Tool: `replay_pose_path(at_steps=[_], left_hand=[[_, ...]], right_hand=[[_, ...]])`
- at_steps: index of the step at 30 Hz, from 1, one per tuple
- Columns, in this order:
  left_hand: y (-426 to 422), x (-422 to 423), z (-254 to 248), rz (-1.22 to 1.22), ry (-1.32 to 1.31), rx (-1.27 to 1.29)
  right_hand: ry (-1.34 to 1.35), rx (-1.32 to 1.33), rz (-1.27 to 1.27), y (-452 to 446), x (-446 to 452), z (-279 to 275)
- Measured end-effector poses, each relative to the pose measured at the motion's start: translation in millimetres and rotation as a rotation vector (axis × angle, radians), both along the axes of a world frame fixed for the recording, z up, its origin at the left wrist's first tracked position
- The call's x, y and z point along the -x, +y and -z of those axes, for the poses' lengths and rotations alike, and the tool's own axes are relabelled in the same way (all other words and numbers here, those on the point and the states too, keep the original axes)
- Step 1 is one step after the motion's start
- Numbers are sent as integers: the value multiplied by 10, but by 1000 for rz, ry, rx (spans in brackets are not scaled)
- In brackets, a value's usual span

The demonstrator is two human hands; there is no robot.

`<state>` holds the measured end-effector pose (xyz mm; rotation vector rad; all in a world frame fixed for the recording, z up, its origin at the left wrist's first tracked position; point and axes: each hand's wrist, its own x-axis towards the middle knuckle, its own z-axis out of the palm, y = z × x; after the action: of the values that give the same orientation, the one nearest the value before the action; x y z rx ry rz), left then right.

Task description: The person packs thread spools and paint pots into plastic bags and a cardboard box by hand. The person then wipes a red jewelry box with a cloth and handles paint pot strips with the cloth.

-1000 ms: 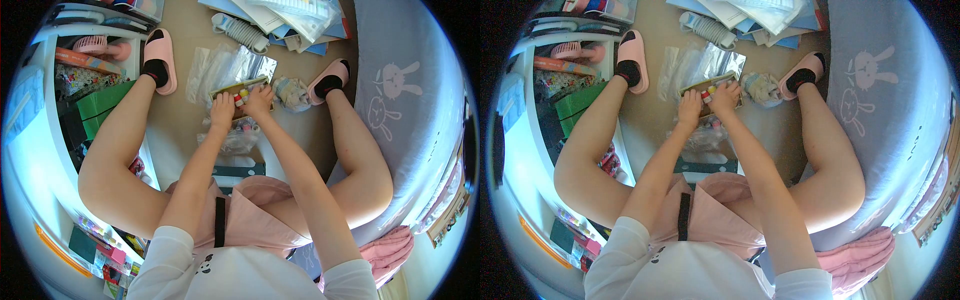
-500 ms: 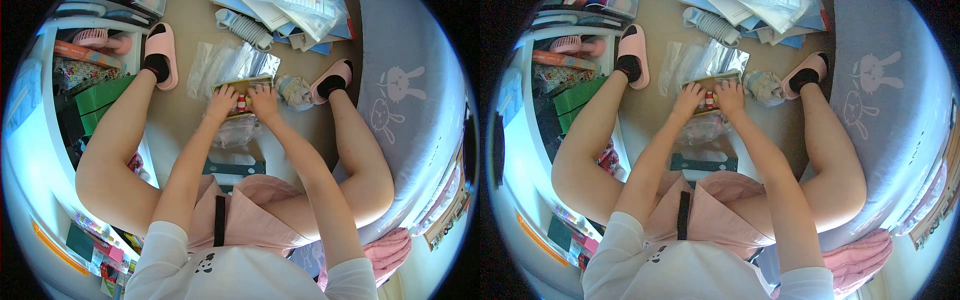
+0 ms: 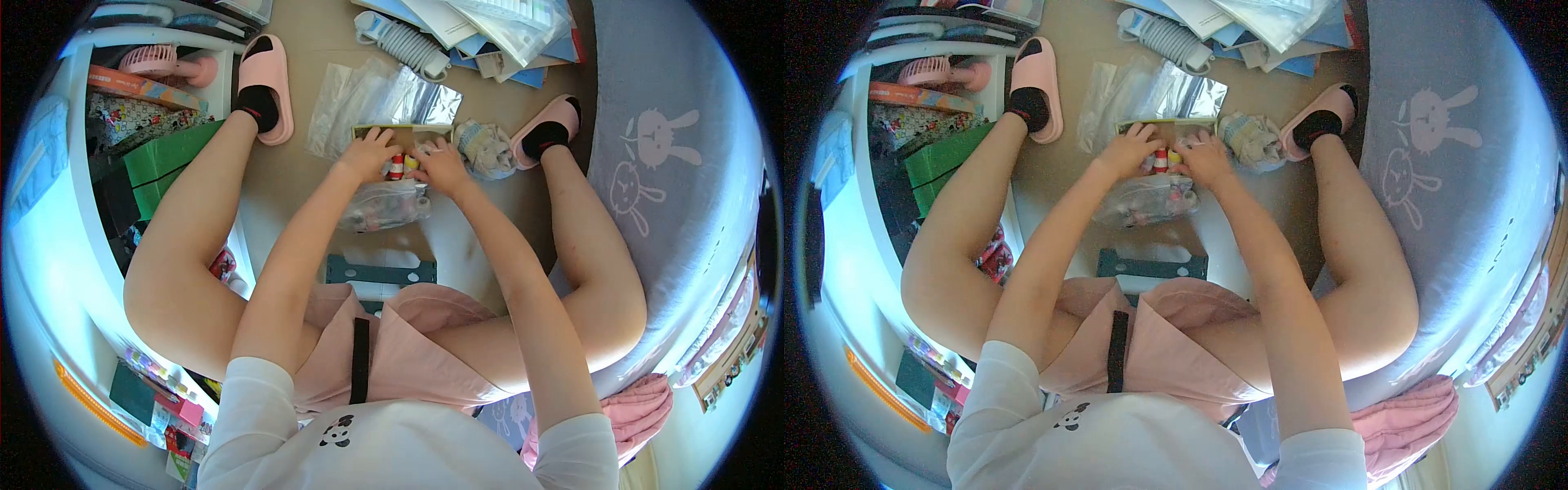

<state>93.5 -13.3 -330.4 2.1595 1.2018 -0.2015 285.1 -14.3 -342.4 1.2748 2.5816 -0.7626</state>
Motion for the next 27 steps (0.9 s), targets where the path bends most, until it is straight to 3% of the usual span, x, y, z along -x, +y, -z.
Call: replay_pose_path(at_steps=[2,4,7,11,13,19,25,27], left_hand=[[7,-14,35,11,27,38],[2,-19,47,20,51,78],[-35,-15,63,18,48,72],[-77,-131,3,-1,69,29],[-101,-165,29,-3,95,53],[-194,-156,187,2,39,9],[-157,-123,127,-23,33,113],[-183,-101,143,94,-1,33]], right_hand=[[33,-7,-16,-18,-8,8],[136,200,97,-9,-12,28],[214,124,69,-16,-29,75],[71,44,-9,-92,-59,56],[119,-149,-68,-148,-60,107],[122,89,-5,-87,-68,138],[52,84,1,-166,-106,175],[34,67,-12,-182,-105,153]])
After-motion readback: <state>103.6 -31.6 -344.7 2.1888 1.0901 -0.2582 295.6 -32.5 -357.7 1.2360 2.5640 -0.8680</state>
